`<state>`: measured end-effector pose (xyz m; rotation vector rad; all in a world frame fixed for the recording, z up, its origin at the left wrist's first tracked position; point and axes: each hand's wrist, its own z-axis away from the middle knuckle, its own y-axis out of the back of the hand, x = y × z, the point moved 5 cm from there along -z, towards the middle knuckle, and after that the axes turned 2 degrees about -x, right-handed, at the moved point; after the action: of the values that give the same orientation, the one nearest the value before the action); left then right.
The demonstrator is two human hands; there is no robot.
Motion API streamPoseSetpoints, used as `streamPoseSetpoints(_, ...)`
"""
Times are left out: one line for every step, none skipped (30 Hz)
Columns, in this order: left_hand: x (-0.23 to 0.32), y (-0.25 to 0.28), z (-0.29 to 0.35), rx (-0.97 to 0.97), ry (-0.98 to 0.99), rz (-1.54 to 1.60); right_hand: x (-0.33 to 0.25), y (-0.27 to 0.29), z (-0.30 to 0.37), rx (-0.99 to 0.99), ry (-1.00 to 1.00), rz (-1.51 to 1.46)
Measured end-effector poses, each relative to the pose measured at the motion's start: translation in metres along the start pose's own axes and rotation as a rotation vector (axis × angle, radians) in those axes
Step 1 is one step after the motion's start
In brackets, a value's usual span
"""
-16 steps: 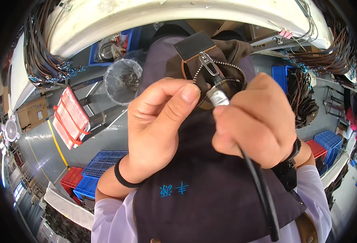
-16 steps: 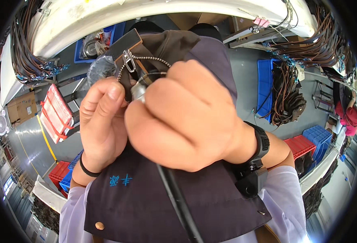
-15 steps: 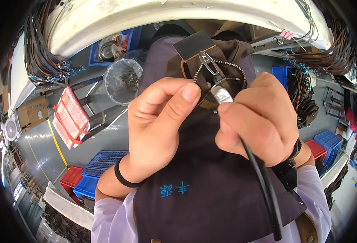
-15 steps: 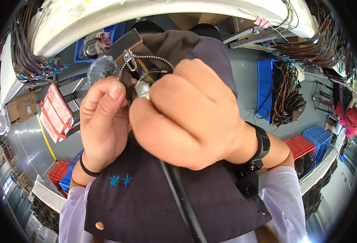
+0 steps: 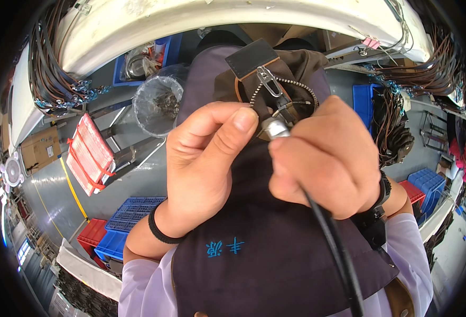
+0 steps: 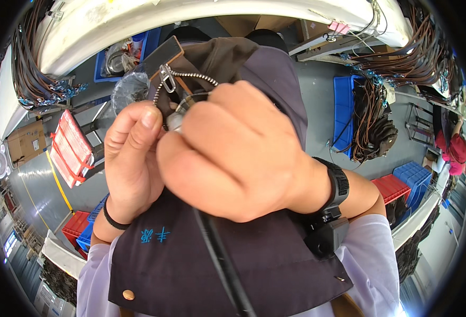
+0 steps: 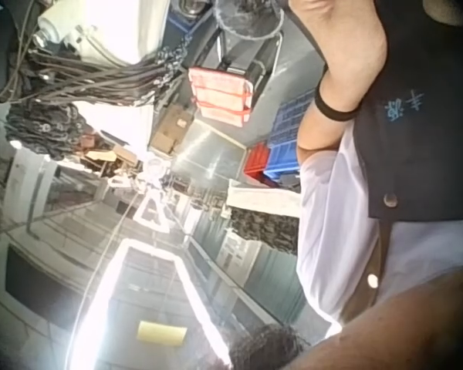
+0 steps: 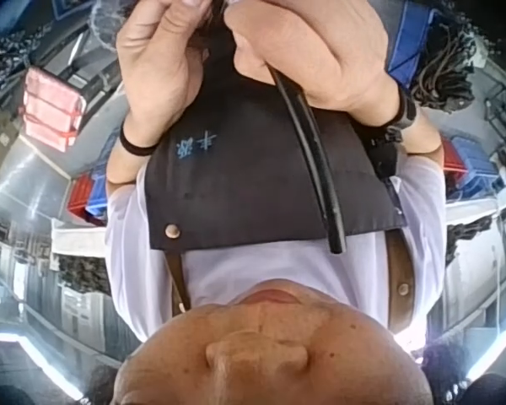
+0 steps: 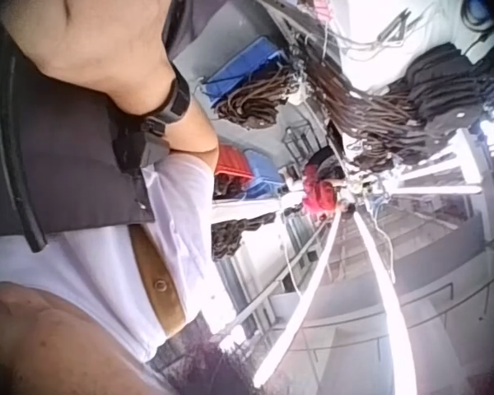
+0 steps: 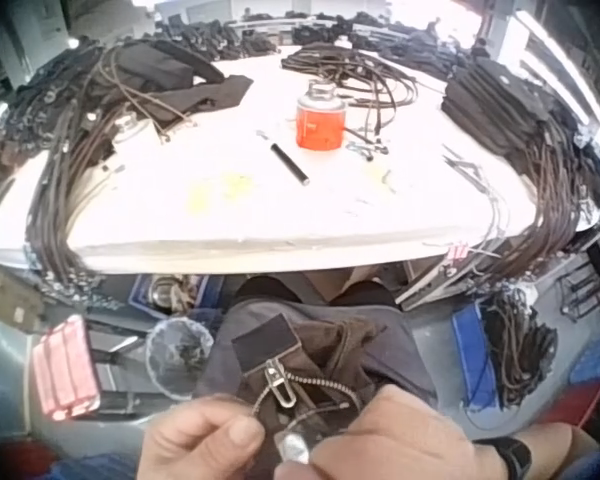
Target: Checking the zipper and applying adhesive to the edges of a small leather pouch.
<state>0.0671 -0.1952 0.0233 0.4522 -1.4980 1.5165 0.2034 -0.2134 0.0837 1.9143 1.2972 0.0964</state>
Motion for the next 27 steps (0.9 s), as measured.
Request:
streamPoseSetpoints(0.000, 0.002, -0.001, 0.003, -0.003, -0.001, 0.002, 0.003, 0.002, 0.023, -0.046, -0.002)
streamPoseSetpoints(0.000, 0.002, -0.002, -0.015, -0.003, 0.006, 0.004, 0.005, 0.003, 0.047, -0.092, -0.004)
streamPoseSetpoints(-0.001, 0.000, -0.004, -0.040, 0.003, 0.016, 0.003, 0.004, 0.002, 0.047, -0.095, -0.001)
streamPoseSetpoints(-0.002, -0.002, -0.004, -0.046, 0.023, 0.060, 0.000, 0.001, 0.001, 0.038, -0.082, -0.002)
streamPoseSetpoints(-0.002, -0.005, -0.004, -0.050, 0.026, 0.060, -0.002, 0.000, -0.001, 0.029, -0.070, -0.004)
streamPoseSetpoints(-0.001, -0.004, -0.003, -0.007, 0.020, 0.027, -0.001, -0.002, -0.001, 0.031, -0.046, -0.005)
streamPoseSetpoints(0.000, -0.003, -0.002, 0.036, 0.015, -0.007, 0.001, 0.000, -0.001, 0.030, -0.045, -0.005)
streamPoseSetpoints(0.001, -0.002, -0.001, 0.010, -0.040, -0.009, 0.003, 0.003, 0.002, 0.019, -0.062, 0.007)
streamPoseSetpoints(0.000, 0.000, -0.001, 0.013, -0.042, -0.011, 0.005, 0.005, 0.003, 0.011, -0.076, 0.016)
streamPoseSetpoints(-0.002, 0.000, -0.002, -0.006, -0.026, -0.007, 0.005, 0.004, 0.005, 0.000, -0.061, 0.035)
streamPoseSetpoints(-0.003, 0.000, -0.003, -0.024, -0.011, -0.003, 0.003, 0.004, 0.003, 0.001, -0.058, 0.032)
streamPoseSetpoints(0.000, -0.004, -0.002, -0.031, -0.012, -0.139, 0.000, 0.004, 0.001, -0.016, -0.068, 0.022)
streamPoseSetpoints(0.001, -0.007, -0.002, -0.035, -0.009, -0.138, -0.001, 0.002, -0.001, -0.032, -0.077, 0.011)
streamPoseSetpoints(0.002, -0.009, -0.001, -0.026, 0.012, -0.131, -0.002, -0.001, -0.002, 0.013, -0.048, 0.025)
streamPoseSetpoints(0.004, -0.009, -0.001, -0.011, 0.029, -0.125, -0.002, 0.000, -0.002, 0.014, -0.046, 0.022)
streamPoseSetpoints(0.002, -0.007, 0.000, 0.063, 0.055, -0.154, -0.001, 0.001, -0.003, -0.013, -0.058, 0.005)
streamPoseSetpoints(0.002, -0.007, 0.000, 0.066, 0.054, -0.155, 0.000, 0.002, -0.002, -0.040, -0.070, -0.013)
streamPoseSetpoints(0.001, -0.007, -0.001, 0.060, 0.046, -0.154, 0.003, 0.004, -0.001, -0.046, -0.074, 0.012)
streamPoseSetpoints(0.000, -0.005, -0.001, 0.053, 0.039, -0.153, 0.004, 0.003, -0.001, -0.046, -0.071, 0.008)
streamPoseSetpoints(-0.001, -0.004, -0.001, 0.031, 0.034, -0.161, 0.003, 0.002, 0.001, -0.018, -0.056, 0.016)
streamPoseSetpoints(0.000, -0.005, -0.001, 0.030, 0.036, -0.161, 0.002, 0.003, 0.002, 0.010, -0.044, 0.029)
streamPoseSetpoints(0.002, -0.008, 0.000, 0.019, 0.043, -0.153, 0.002, 0.003, 0.002, 0.009, -0.046, 0.031)
streamPoseSetpoints(0.002, -0.010, 0.000, 0.007, 0.050, -0.146, 0.002, 0.003, 0.002, -0.006, -0.050, 0.019)
streamPoseSetpoints(0.002, -0.009, 0.000, 0.006, 0.050, -0.146, 0.002, 0.002, 0.001, -0.021, -0.053, 0.005)
streamPoseSetpoints(0.001, -0.006, 0.000, 0.007, 0.045, -0.145, 0.002, 0.002, 0.000, -0.036, -0.055, -0.008)
streamPoseSetpoints(0.000, -0.005, 0.001, 0.007, 0.039, -0.144, 0.005, 0.006, 0.002, -0.026, -0.097, 0.005)
streamPoseSetpoints(-0.002, -0.002, 0.000, 0.013, 0.036, -0.144, 0.006, 0.008, 0.005, -0.027, -0.122, 0.003)
